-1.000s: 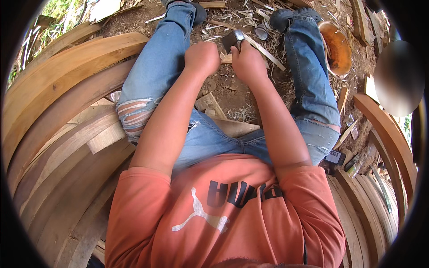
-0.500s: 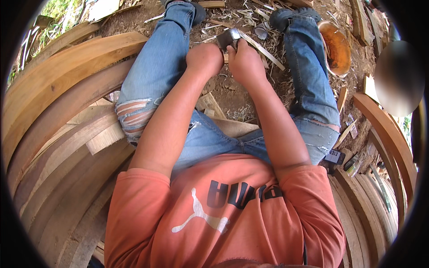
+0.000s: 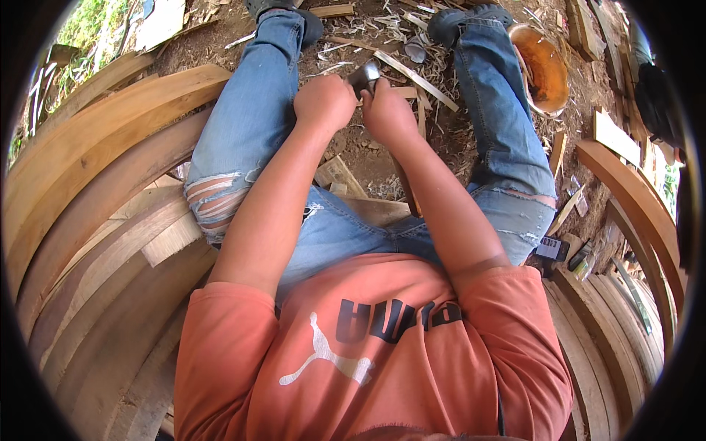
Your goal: The person sits on the ground and repeatedly hammers nails into small wooden pieces using a hammer. The person adjusts the wood and hammer position multiple times while working.
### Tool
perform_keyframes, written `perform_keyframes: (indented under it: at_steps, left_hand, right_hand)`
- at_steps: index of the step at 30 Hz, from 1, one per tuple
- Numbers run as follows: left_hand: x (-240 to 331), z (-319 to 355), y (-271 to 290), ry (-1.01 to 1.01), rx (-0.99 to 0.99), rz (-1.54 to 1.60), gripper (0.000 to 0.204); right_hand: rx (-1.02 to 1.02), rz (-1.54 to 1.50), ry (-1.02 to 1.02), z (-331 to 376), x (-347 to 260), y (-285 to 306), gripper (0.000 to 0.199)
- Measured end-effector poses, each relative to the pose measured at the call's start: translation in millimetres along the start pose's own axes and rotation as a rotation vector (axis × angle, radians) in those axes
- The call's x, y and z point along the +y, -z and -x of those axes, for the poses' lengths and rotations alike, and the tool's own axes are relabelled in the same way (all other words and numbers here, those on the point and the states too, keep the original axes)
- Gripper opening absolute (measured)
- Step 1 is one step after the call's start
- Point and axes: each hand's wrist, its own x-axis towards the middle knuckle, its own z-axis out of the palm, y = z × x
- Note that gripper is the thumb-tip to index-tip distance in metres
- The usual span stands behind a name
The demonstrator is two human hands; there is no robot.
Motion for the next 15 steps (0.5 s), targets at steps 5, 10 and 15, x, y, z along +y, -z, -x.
perform_keyframes:
  at_steps: [5,10,15]
  left_hand:
    - [-1.6,3.8,0.9,0.009,-0.011,-0.006,0.042]
    - [-5.4,-3.3,-0.9,-0.055,-0.127,-0.115,0.041]
    - [-0.7,2.2,1.9,-0.014,-0.029,-0.046,0.041]
  right_hand:
    - [0.059,0.009,0.065,-3.8,-2.2,7.0,0.035]
    - [0.062,-0.025,0.082,-3.4,-12.3,2.0,0.034]
    - [-0.012,0.045,0.036,-34.3,21.6,-22.3,0.035]
